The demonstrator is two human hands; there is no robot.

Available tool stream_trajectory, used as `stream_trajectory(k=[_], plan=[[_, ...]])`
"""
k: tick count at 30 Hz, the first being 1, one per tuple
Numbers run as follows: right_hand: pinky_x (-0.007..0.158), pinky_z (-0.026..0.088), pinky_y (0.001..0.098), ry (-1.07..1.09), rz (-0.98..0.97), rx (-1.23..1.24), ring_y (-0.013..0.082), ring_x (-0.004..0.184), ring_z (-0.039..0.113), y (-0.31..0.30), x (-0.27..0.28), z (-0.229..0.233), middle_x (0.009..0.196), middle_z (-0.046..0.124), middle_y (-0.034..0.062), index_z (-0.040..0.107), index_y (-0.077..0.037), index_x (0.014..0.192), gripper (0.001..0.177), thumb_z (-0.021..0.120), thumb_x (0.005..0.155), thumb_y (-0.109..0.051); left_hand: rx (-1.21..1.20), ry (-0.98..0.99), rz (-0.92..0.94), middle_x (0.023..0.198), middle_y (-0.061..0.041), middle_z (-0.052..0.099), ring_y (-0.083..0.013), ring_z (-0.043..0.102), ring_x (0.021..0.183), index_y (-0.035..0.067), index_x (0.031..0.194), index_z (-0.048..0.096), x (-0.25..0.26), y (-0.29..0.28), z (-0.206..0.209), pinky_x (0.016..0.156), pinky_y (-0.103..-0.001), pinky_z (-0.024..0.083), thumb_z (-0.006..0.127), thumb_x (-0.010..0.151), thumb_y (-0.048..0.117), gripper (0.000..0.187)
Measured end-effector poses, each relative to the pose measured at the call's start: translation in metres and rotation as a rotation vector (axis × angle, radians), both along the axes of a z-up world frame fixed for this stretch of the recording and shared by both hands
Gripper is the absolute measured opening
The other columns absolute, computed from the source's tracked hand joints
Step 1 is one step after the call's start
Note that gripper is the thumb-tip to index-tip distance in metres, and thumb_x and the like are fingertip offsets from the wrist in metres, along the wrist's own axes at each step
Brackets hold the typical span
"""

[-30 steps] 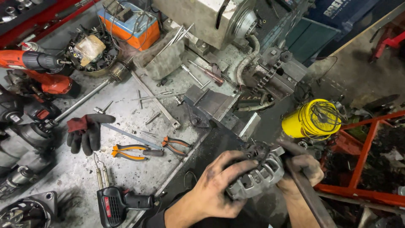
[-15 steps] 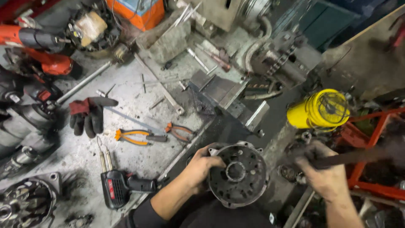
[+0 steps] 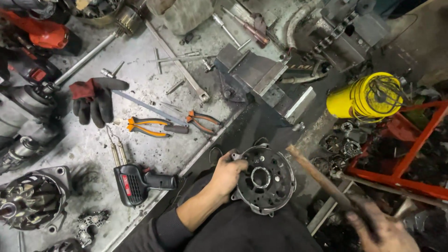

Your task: The person cleans a small metal component with a red cloth, then picks up a circular metal housing. They use a hammer to tap the housing repeatedly on a workbench, rotating it to strike different areas.

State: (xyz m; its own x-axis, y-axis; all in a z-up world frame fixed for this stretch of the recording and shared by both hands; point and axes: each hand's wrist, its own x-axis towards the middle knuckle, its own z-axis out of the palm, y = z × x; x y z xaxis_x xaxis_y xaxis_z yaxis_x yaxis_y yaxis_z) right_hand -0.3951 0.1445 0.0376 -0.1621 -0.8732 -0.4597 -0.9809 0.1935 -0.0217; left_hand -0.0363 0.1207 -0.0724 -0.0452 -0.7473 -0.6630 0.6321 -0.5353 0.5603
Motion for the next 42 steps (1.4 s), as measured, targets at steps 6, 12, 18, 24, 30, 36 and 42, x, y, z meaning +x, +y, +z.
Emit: stream_trajectory(k=[6, 12, 18, 24, 30, 36, 42], plan=[[0.063, 0.067, 0.0301, 0.463, 0.287, 0.195, 0.0135, 0.063, 0.078, 0.011, -0.014, 0.004, 0.091, 0.079, -0.0009, 0.055, -0.038, 0.141, 0.045, 0.048, 0.100, -0.054, 0.025, -0.040, 0.008, 0.076, -0.001, 0.059, -0.0131, 0.054, 0.065, -0.001, 0.097, 0.063, -0.005, 0.002, -0.003, 0.059, -0.031, 0.046, 0.062, 0.074, -0.002, 0.023], [0.055, 0.061, 0.0362, 0.434, 0.306, 0.523, 0.0191, 0.058, 0.077, 0.009, 0.027, 0.017, 0.069, 0.079, 0.0014, 0.056, -0.032, 0.135, 0.037, 0.044, 0.104, -0.049, 0.055, -0.016, 0.004, 0.077, -0.003, 0.061, -0.0148, 0.056, 0.067, -0.001, 0.099, 0.066, -0.007, 0.009, 0.015, 0.061, -0.032, 0.048, 0.062, 0.073, -0.002, 0.026], [0.056, 0.059, 0.0350, 0.668, 0.392, 0.238, 0.0182, 0.057, 0.071, 0.007, -0.006, 0.016, 0.065, 0.073, 0.0019, 0.063, -0.035, 0.130, 0.043, 0.054, 0.096, -0.061, 0.037, -0.064, -0.012, 0.078, -0.004, 0.063, -0.0151, 0.058, 0.069, -0.003, 0.098, 0.067, -0.006, 0.019, 0.016, 0.063, -0.033, 0.050, 0.062, 0.074, -0.002, 0.024], [0.056, 0.062, 0.0348, 0.327, 0.446, -0.068, 0.0161, 0.051, 0.072, 0.033, -0.099, -0.054, 0.079, 0.075, 0.0041, 0.062, -0.019, 0.132, 0.047, 0.059, 0.093, -0.046, 0.046, -0.035, 0.000, 0.077, -0.004, 0.060, -0.0158, 0.054, 0.066, -0.003, 0.101, 0.068, -0.014, 0.025, -0.002, 0.058, -0.033, 0.044, 0.063, 0.073, -0.003, 0.029], [0.069, 0.066, 0.0282, 0.601, 0.386, 0.457, 0.0149, 0.075, 0.081, -0.016, 0.016, 0.038, 0.081, 0.076, 0.0001, 0.054, -0.034, 0.144, 0.046, 0.054, 0.100, -0.051, 0.071, 0.021, 0.032, 0.078, -0.006, 0.066, -0.0171, 0.063, 0.067, -0.004, 0.101, 0.067, -0.004, 0.012, 0.030, 0.060, -0.033, 0.052, 0.062, 0.069, -0.003, 0.032], [0.080, 0.056, 0.0376, -0.149, 0.198, -0.560, 0.0233, 0.080, 0.074, -0.010, -0.072, -0.015, 0.088, 0.073, 0.0149, 0.069, 0.000, 0.122, 0.042, 0.071, 0.093, -0.031, -0.071, -0.032, -0.019, 0.082, -0.008, 0.068, -0.0202, 0.065, 0.069, -0.005, 0.105, 0.066, 0.005, -0.009, -0.004, 0.061, -0.035, 0.054, 0.065, 0.070, -0.001, 0.035], [0.051, 0.039, 0.0289, -0.816, -0.375, -0.401, 0.0129, 0.061, 0.050, -0.080, 0.051, -0.007, 0.074, 0.060, 0.0030, 0.071, -0.002, 0.103, 0.031, 0.082, 0.086, -0.026, -0.168, 0.042, -0.216, 0.083, -0.013, 0.071, -0.0282, 0.070, 0.070, -0.004, 0.100, 0.068, 0.044, -0.118, -0.018, 0.063, -0.042, 0.063, 0.070, 0.072, 0.007, 0.030]])
